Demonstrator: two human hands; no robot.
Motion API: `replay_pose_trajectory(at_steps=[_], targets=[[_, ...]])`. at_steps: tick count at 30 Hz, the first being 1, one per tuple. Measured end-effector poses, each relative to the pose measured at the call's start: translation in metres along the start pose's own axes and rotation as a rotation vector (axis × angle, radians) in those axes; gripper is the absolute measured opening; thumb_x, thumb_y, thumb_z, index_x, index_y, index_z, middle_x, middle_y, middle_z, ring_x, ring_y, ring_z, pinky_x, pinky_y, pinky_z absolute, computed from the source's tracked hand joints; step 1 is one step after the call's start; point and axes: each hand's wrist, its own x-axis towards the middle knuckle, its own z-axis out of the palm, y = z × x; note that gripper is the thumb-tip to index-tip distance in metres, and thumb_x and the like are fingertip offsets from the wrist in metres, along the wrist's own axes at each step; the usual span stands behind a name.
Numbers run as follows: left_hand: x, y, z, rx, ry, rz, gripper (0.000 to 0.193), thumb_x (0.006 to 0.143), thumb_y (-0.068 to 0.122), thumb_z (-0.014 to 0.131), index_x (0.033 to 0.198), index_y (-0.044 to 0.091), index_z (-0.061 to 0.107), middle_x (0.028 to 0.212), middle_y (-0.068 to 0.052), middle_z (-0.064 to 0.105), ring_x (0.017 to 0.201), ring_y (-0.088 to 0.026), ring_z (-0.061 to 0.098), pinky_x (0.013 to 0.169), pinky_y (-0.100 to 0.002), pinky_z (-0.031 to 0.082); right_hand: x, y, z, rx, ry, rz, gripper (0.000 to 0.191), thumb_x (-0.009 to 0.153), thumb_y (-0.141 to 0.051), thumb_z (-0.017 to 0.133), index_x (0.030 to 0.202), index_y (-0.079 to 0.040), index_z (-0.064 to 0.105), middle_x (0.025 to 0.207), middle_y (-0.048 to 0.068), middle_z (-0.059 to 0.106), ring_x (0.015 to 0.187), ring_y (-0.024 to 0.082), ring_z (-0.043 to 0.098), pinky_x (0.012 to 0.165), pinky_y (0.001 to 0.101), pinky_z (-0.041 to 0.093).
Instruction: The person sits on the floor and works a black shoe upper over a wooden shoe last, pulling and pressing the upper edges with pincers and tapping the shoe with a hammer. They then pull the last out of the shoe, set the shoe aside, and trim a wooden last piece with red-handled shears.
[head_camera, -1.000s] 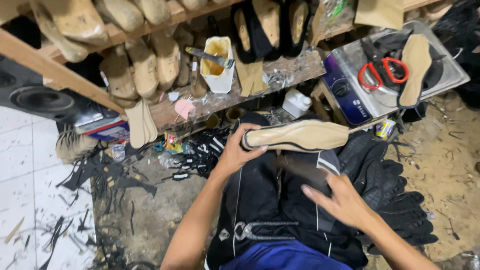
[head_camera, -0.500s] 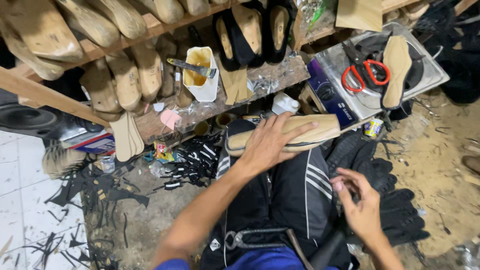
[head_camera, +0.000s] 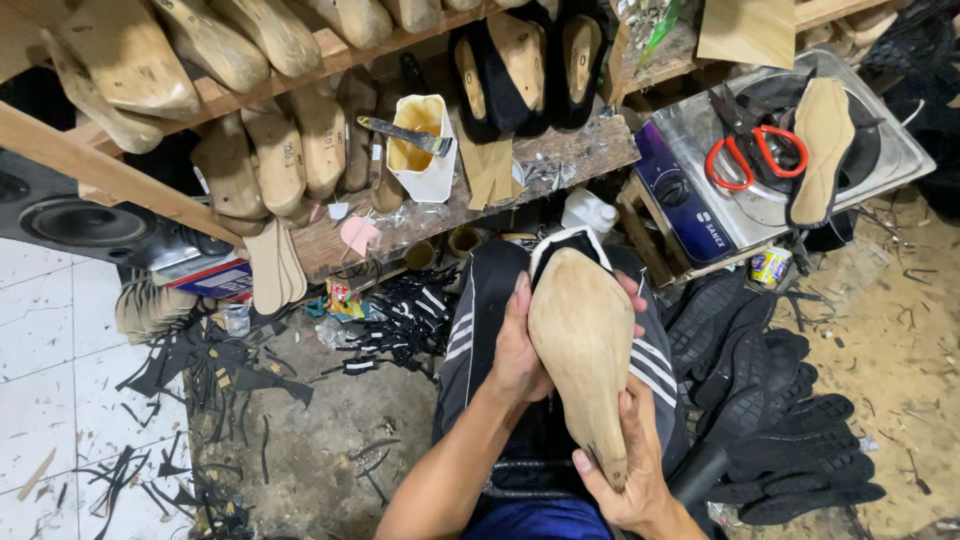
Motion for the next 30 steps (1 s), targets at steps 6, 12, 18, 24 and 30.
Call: replay_pose_trajectory(at_steps=[6, 12, 18, 24, 30], targets=[[-0.001, -0.008, -0.009, -0.073, -0.030, 0.018, 0.093, 0.107, 0.074, 0.028, 0.154, -0.005, 0.044, 0.145, -0.025, 0.057, 0.124, -0.037, 0.063, 0.108, -0.050, 0.052, 0.000, -0.005, 0.005, -0.027, 0.013, 0.049, 0.100, 0.081, -0.006, 0.066, 0.166, -0.027, 0.017, 0.148, 0.030, 0.041, 0.131, 0.044, 0.052, 0.108, 0.0493, 0.044], [0.001, -0.001, -0.007, 0.103, 0.090, 0.142, 0.080, 0.093, 0.069, 0.049, 0.139, 0.004, 0.048, 0.134, -0.020, 0.061, 0.121, -0.028, 0.067, 0.104, -0.045, 0.055, -0.006, 0.002, 0.005, 0.012, 0.035, 0.083, 0.097, 0.082, -0.006, 0.065, 0.165, -0.023, 0.019, 0.146, 0.029, 0.044, 0.127, 0.042, 0.054, 0.106, 0.0473, 0.044], [0.001, 0.008, -0.018, 0.888, 0.425, 0.402, 0.033, 0.093, 0.015, 0.082, 0.109, -0.002, 0.060, 0.103, -0.009, 0.067, 0.095, -0.012, 0.062, 0.084, -0.028, 0.054, -0.006, 0.002, 0.006, -0.046, -0.017, 0.180, 0.095, 0.082, -0.009, 0.066, 0.164, -0.016, 0.020, 0.146, 0.030, 0.043, 0.128, 0.041, 0.053, 0.109, 0.0447, 0.042], [0.014, 0.035, -0.050, 0.678, 0.566, 0.456, 0.017, 0.092, 0.006, 0.075, 0.103, -0.001, 0.064, 0.094, -0.006, 0.071, 0.080, -0.010, 0.066, 0.073, -0.027, 0.057, 0.058, 0.032, -0.049, -0.082, -0.370, 0.137, 0.079, 0.083, -0.026, 0.063, 0.153, -0.001, 0.041, 0.152, 0.026, 0.051, 0.144, 0.039, 0.044, 0.116, 0.0483, 0.032], [0.021, 0.060, -0.081, 0.358, 0.668, 0.297, 0.025, 0.096, 0.017, 0.068, 0.111, -0.003, 0.068, 0.092, -0.009, 0.073, 0.073, -0.014, 0.069, 0.066, -0.030, 0.058, 0.202, 0.196, -0.135, -0.716, 0.221, 0.114, 0.022, 0.100, -0.009, 0.074, 0.119, 0.002, 0.069, 0.115, 0.020, 0.067, 0.111, 0.035, 0.065, 0.100, 0.0472, 0.050]])
